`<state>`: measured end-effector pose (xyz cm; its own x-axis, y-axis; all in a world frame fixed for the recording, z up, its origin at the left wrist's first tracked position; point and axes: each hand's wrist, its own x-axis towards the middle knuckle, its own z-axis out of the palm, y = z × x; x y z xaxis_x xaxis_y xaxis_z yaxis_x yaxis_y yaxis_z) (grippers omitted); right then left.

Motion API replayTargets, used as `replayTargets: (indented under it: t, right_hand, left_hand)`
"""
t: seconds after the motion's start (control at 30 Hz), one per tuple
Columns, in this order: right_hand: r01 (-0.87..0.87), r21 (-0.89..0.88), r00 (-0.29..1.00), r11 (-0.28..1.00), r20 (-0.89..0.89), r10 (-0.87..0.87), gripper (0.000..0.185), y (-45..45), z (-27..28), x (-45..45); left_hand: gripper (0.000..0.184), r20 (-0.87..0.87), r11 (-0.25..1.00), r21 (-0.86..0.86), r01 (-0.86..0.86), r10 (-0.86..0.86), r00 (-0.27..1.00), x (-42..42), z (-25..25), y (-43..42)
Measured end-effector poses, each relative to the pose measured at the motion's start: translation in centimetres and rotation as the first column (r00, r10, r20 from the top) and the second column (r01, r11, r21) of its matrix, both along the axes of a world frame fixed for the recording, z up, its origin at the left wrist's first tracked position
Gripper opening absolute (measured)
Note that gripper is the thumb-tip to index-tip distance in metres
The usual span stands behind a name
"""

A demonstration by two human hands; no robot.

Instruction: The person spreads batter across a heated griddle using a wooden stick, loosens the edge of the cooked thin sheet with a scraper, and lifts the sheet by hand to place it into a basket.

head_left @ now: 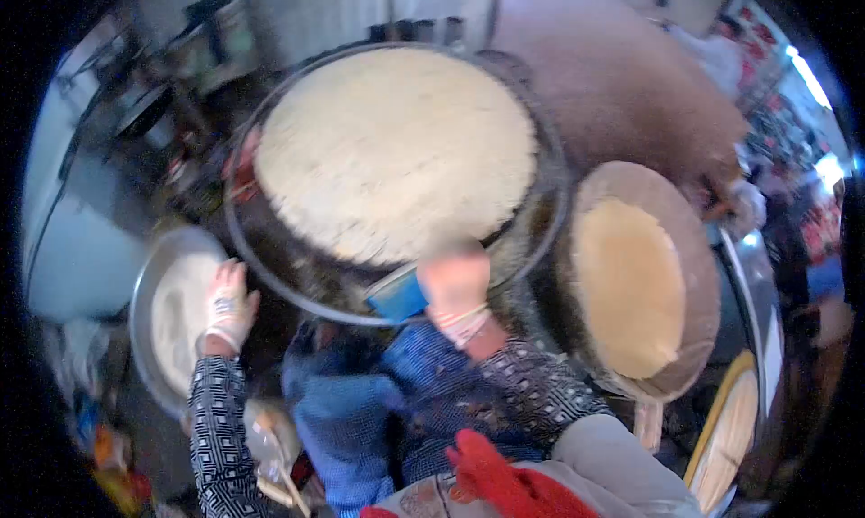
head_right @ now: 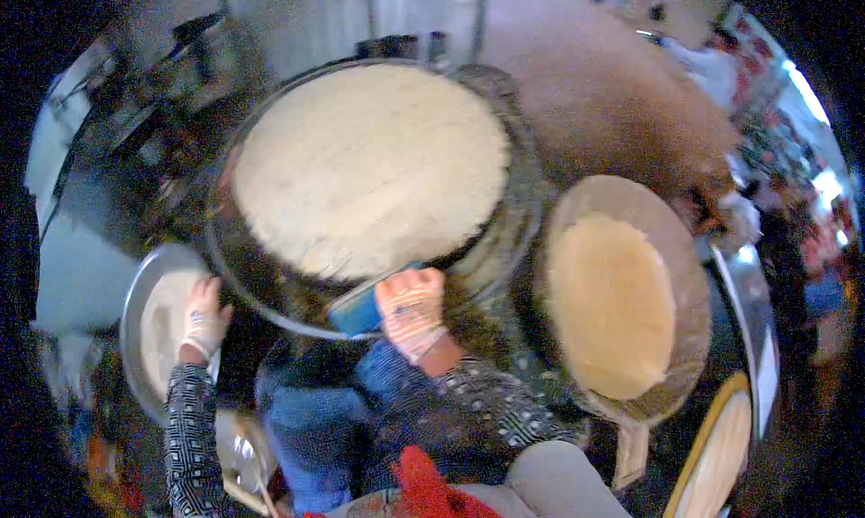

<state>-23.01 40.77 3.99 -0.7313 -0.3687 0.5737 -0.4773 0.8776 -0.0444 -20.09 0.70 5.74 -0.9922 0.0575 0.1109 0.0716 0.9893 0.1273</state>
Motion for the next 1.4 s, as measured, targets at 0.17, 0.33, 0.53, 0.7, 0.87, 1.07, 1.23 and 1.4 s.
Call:
replayTargets:
  t: [0.17,0.33,0.53,0.7,0.87,1.07,1.23,1.4]
  right_hand:
    - [0.085,0.177,0.989,0.980,0.104,-0.105,0.007,2.0,0.0,-0.1]
    - [0.085,0.089,0.989,0.992,0.111,-0.095,0.005,2.4,0.5,-1.2]
    - [0.047,0.107,0.963,0.993,0.260,-0.073,0.009,2.1,0.9,-1.1]
    - [0.030,0.005,0.990,1.000,0.134,-0.030,0.010,1.4,-0.3,-1.4]
    - [0.062,-0.010,0.990,0.998,0.126,-0.061,0.009,0.9,-2.3,-2.3]
    - [0.110,0.090,0.970,0.990,0.208,-0.126,0.013,1.7,-1.9,-1.3]
    - [0.126,0.027,0.975,0.992,0.179,-0.129,0.012,2.9,-1.1,-1.1]
    - [0.102,0.057,0.977,0.993,0.180,-0.111,0.009,3.2,-0.9,-0.8]
  left_hand:
    - [0.071,0.057,0.899,-0.399,0.180,-0.171,0.984,-7.4,-6.7,-2.8]
    - [0.033,0.467,0.552,-0.757,0.349,0.083,0.880,-12.3,-13.9,-3.3]
    - [0.034,0.535,0.750,-0.602,0.275,0.122,0.836,-4.0,-10.9,12.6]
    - [0.050,0.040,0.837,-0.305,0.454,-0.465,0.884,6.3,-5.5,31.4]
    - [0.026,0.060,0.646,0.235,0.726,-0.756,0.652,13.8,0.0,34.2]
    - [0.025,-0.326,0.556,0.279,0.783,-0.712,0.622,16.8,-5.0,28.4]
    - [0.024,-0.227,0.609,0.329,0.722,-0.691,0.686,18.2,-6.5,30.1]
    - [0.026,-0.185,0.641,0.417,0.645,-0.635,0.750,19.9,-11.2,29.9]
